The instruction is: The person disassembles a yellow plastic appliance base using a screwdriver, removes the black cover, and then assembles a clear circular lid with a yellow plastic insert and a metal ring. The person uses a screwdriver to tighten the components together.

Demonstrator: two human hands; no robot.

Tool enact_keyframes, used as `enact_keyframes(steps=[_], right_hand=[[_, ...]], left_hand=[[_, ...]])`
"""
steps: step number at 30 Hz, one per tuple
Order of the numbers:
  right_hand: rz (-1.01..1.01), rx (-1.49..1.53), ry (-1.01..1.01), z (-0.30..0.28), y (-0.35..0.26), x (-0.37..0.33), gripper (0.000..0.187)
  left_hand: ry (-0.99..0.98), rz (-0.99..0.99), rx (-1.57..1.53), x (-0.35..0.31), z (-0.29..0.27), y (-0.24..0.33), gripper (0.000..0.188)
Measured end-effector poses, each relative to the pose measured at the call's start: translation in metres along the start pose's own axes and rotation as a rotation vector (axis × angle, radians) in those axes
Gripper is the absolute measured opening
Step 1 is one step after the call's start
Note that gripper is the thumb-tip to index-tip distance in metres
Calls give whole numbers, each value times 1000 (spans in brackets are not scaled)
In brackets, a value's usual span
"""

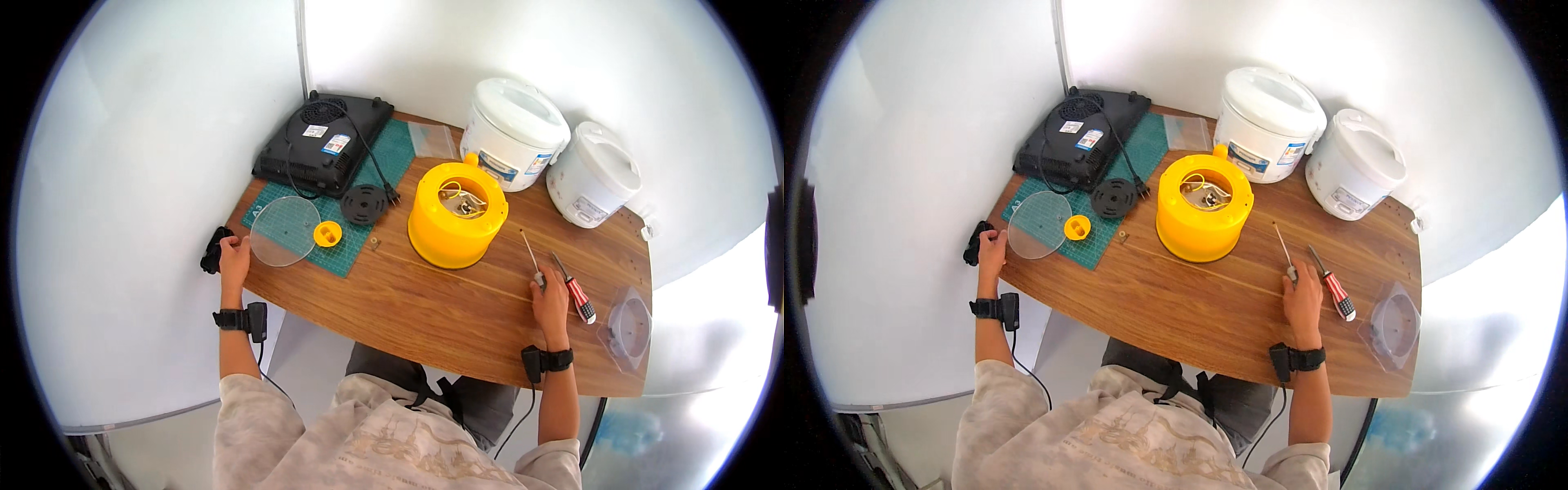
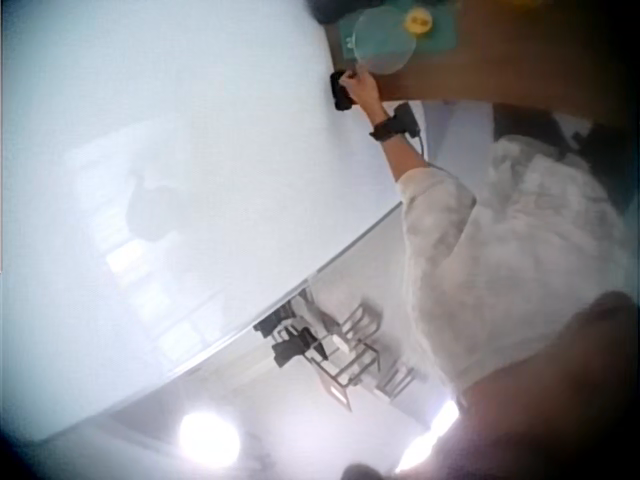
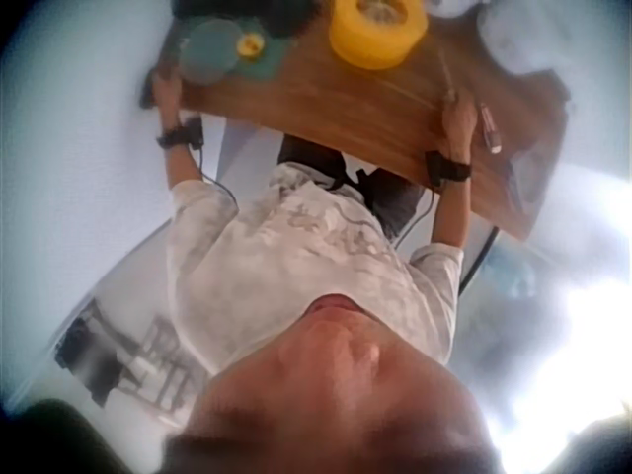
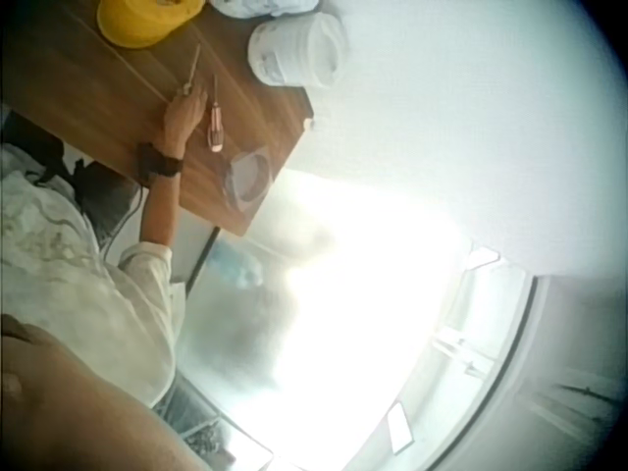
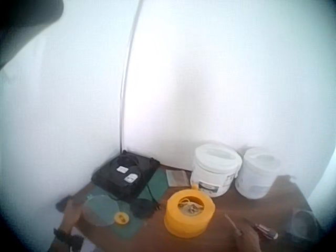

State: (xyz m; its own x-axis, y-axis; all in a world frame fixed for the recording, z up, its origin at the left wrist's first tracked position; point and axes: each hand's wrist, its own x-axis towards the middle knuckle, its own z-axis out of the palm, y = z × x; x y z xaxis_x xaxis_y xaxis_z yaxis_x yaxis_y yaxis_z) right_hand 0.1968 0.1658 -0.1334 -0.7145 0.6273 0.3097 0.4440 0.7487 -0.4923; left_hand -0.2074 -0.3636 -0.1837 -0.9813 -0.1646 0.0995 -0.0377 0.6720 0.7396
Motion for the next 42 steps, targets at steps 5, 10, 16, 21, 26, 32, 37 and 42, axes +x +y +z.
enact_keyframes(steps=[5, 10, 16, 21, 26, 32, 37, 42], right_hand=[[-18, -73, 32, 3, 6, -2, 42], [17, -56, -4, 5, 2, -3, 48], [-21, -96, -21, 5, 11, -6, 48], [-31, -39, -62, -1, 9, -5, 51], [-115, -46, -105, -8, 11, -5, 59], [-109, -18, -122, -15, 1, -5, 57], [-126, -6, -34, -36, -18, -14, 54], [-112, 162, -93, -55, -53, -43, 48]], left_hand=[[-172, -130, -155, -25, -7, 46, 62], [-296, -112, -286, -15, -3, 21, 62], [-436, -184, -513, -30, -9, 42, 51], [-454, -194, -649, -38, -16, 41, 43], [-358, -178, -662, -40, -30, 36, 45], [-282, -89, -736, -55, -61, 30, 44], [-550, -31, -689, -109, -89, 99, 44], [-946, -23, -565, -165, -65, 153, 45]])
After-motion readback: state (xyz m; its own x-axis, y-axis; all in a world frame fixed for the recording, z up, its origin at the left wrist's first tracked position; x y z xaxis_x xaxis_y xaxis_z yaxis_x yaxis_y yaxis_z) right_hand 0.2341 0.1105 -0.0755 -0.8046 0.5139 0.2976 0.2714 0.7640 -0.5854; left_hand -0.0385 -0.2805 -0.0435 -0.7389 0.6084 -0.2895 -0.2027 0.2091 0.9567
